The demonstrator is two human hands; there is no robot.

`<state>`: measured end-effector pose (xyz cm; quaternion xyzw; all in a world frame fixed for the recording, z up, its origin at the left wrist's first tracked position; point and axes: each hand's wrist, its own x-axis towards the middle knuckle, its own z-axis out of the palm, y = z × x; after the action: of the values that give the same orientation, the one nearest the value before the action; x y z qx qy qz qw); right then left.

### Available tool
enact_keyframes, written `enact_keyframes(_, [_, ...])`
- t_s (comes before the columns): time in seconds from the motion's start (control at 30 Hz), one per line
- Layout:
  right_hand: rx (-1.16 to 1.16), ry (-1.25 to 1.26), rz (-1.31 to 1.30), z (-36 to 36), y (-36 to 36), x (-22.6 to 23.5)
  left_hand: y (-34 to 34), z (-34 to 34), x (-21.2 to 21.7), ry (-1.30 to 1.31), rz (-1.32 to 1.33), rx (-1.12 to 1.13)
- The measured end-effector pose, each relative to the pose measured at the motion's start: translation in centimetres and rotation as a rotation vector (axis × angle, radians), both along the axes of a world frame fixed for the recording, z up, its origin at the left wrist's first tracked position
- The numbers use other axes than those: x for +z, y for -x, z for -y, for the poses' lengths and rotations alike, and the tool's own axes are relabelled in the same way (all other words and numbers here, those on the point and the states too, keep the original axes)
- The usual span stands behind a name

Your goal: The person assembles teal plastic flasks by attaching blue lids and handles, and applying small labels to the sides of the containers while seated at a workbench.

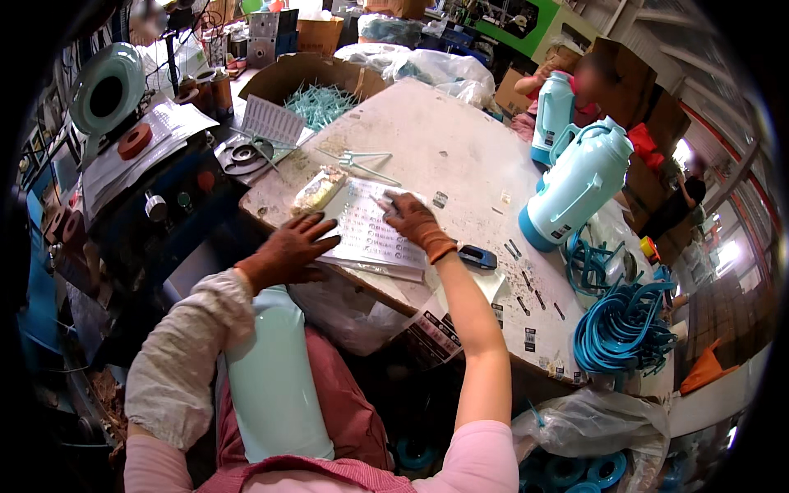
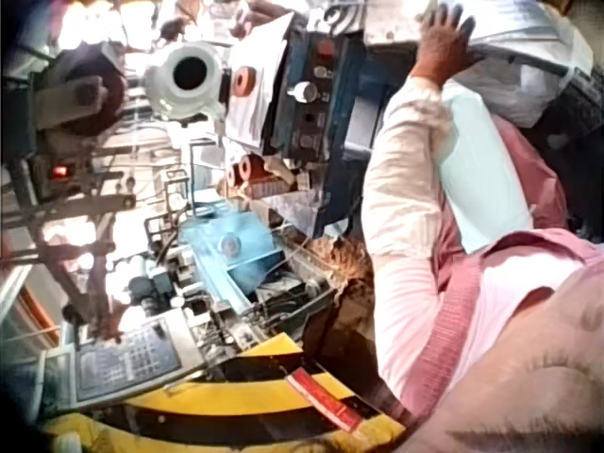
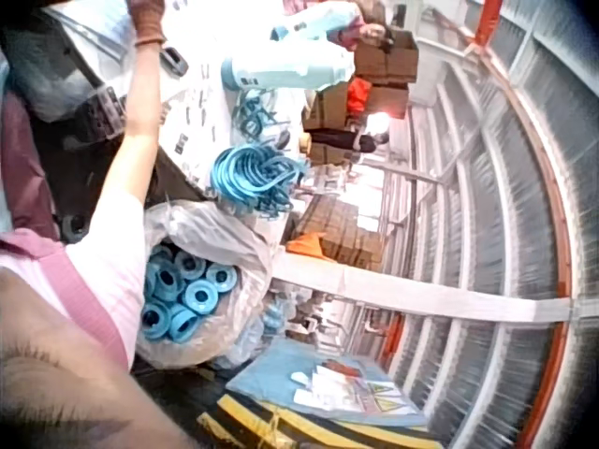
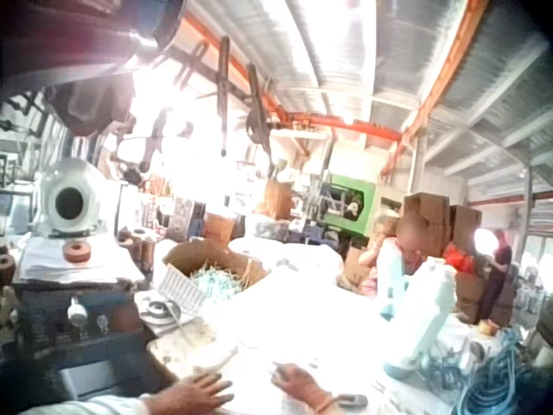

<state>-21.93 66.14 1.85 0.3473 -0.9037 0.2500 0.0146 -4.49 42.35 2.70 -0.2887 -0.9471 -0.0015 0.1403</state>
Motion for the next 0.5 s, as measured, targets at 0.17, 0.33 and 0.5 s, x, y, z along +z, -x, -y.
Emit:
enact_keyframes(0.17, [-0.109, -0.374, -0.158, 3.4, -0.9, -1.6, 1.6, -2.5, -3.1, 0.113, 0.057, 0.111])
enact_keyframes(0.33, [-0.31, -0.46, -0.052, 5.6, -1.5, -1.7, 1.4, -2.6, -3.0, 0.105, 0.125, 0.118])
enact_keyframes(0.5, [-0.227, -0.631, 0.132, 6.9, -0.1, 1.2, 1.7, -2.6, -2.8, 0.122, 0.131, 0.099])
